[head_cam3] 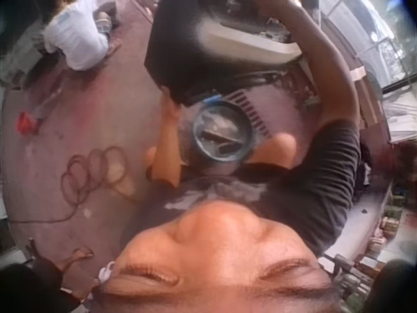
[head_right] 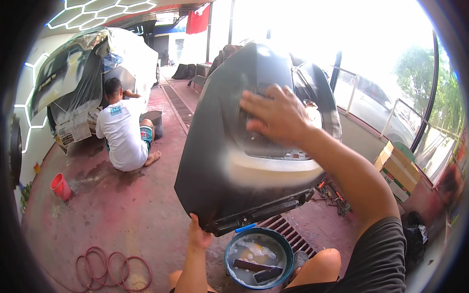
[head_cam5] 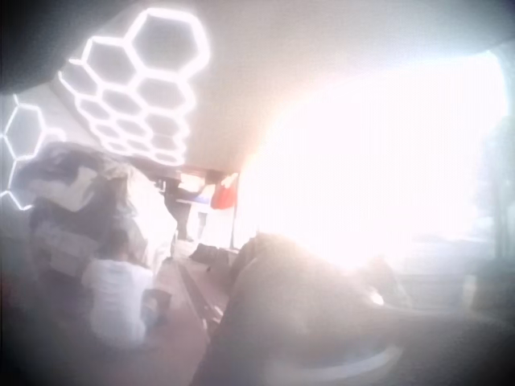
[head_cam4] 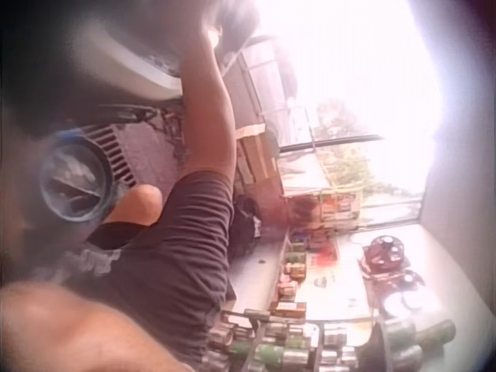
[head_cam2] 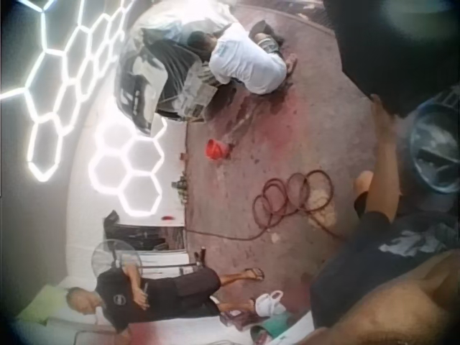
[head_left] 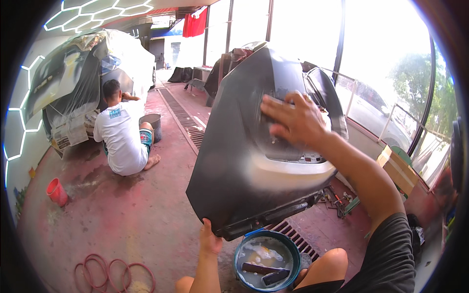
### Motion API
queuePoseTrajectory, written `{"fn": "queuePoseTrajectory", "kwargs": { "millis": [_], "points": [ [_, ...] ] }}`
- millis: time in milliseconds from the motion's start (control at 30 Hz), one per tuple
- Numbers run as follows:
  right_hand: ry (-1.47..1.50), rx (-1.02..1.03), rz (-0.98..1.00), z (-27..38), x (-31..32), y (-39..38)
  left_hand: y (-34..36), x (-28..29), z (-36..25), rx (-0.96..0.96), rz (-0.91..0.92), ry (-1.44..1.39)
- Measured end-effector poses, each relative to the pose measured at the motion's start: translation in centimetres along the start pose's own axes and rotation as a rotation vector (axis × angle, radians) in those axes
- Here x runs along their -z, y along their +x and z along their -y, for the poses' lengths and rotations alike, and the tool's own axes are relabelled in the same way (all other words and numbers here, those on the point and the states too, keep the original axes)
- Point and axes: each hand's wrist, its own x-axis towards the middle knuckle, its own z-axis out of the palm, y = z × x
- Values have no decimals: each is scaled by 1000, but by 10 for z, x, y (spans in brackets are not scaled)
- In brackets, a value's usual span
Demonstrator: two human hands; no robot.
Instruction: The person sands a detached car bumper using a sanding block and water. They repeatedly dip the block into a bucket of water and wipe the surface with a cloth. Another person works on a separate car part in the background.
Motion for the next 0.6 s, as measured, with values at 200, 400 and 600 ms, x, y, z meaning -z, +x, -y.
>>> {"fn": "queuePoseTrajectory", "kwargs": {
  "millis": [200,400,600],
  "points": [
    [-101,118,-34,-14,14,-6,1,-6,-1,6,54,21],
    [-51,102,-67,28,5,-21,-4,-5,-8,-13,14,23],
    [-69,-143,-35,-29,6,13,0,-8,6,19,40,3]
  ]
}}
